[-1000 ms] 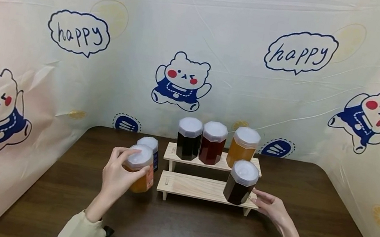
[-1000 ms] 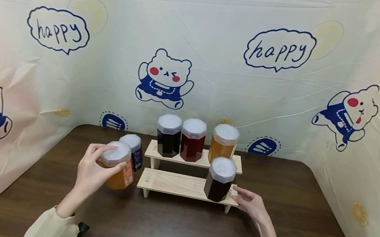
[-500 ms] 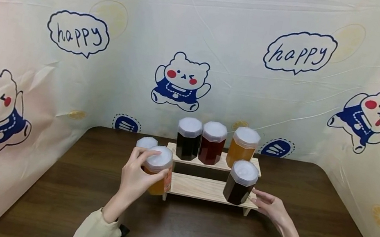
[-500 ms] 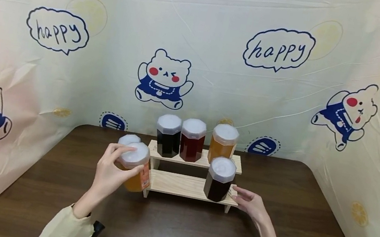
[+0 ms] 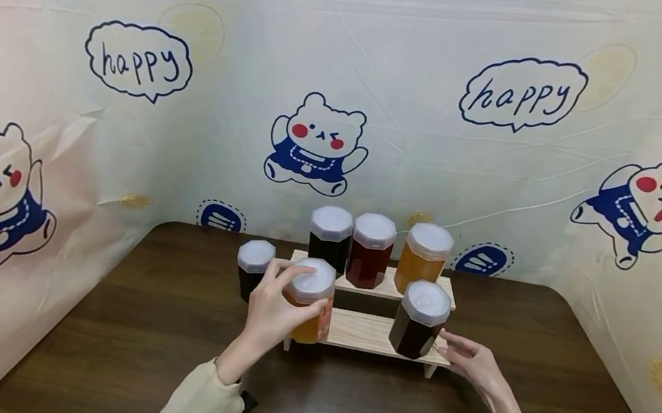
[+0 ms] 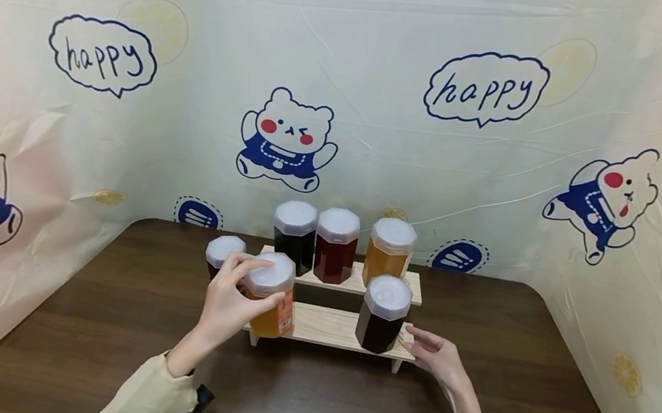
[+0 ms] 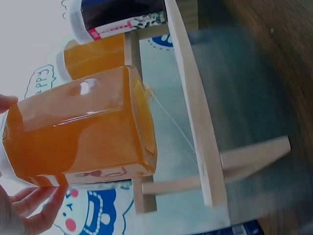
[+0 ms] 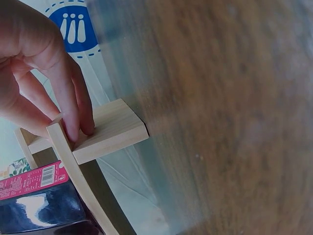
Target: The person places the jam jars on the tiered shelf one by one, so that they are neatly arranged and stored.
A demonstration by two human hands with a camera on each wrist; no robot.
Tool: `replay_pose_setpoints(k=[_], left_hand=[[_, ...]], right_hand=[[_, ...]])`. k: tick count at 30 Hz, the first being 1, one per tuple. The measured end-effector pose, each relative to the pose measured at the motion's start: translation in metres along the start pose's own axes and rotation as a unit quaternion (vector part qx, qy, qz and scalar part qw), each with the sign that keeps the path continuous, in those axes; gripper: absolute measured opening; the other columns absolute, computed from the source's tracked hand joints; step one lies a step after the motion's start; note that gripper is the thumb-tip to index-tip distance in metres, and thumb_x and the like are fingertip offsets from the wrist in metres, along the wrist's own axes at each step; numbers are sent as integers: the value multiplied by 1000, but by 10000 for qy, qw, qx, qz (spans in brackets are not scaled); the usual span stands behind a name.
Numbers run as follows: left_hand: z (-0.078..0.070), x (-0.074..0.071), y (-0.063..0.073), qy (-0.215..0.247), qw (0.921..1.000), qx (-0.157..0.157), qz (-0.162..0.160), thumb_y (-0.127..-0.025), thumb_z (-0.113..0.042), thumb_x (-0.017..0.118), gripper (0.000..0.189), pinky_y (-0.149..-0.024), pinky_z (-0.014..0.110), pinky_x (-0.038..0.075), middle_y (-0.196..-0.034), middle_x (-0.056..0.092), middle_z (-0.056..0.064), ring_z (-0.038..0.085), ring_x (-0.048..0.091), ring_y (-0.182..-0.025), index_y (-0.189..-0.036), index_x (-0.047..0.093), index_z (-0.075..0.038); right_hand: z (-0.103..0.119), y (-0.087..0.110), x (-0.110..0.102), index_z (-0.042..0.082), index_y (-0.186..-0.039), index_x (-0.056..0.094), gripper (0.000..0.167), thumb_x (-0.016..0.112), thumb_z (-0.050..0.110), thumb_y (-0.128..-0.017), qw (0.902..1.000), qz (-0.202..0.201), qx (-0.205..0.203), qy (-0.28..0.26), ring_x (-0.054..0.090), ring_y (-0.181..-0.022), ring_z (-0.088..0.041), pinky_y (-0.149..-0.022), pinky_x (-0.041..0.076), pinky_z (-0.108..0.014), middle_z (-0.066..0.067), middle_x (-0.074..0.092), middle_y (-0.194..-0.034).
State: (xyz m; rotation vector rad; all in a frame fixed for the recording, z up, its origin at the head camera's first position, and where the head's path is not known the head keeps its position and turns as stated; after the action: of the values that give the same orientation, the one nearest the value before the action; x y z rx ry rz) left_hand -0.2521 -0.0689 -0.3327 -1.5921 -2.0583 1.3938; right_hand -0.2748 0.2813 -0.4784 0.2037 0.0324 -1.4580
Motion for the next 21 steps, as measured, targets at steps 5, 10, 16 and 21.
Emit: replay_pose_setpoints(k=[5,10,16,21], left_hand=[[-4,13,0,70,10000,13,54,-59,-23,81,43,-62,32,50,-98,50,8,22,56,-83,-96,64,-14],[-6,25,1,127,9997,-70,188,-59,-24,81,42,-64,34,50,-99,50,8,22,56,-84,-97,64,-14],[-9,37,3,222,9991,-115,341,-59,-26,81,43,-64,32,49,-98,49,6,20,56,-84,-97,64,-15],[-13,46,3,262,9988,-14,410,-60,-26,80,42,-63,30,48,-98,49,5,20,54,-83,-97,64,-14]], right_hand=[[1,0,0,-4,-124,48,49,63,15,-81,10000,-9,-4,-49,55,-93,-1,-77,47,-26,-20,44,-128],[2,2,0,-2,-122,50,46,63,15,-81,9999,-1,-43,-137,55,-92,0,-76,47,-25,-17,48,-125],[3,2,1,-3,-123,49,47,63,14,-82,9998,48,-61,-208,55,-93,0,-76,47,-24,-16,48,-125],[2,2,1,3,-121,53,43,63,14,-82,9997,55,-82,-210,54,-94,0,-76,47,-24,-14,48,-125]])
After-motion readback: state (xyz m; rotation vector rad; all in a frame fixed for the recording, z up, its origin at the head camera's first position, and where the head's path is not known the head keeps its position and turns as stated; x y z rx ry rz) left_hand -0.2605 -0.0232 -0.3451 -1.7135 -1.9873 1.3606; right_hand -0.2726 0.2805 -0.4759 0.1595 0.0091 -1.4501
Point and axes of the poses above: each hand's wrist, its own y-axis away from the middle knuckle, its own x-axis out of the palm, z = x × y, the point moved 6 cm from there along -y, towards the middle knuckle
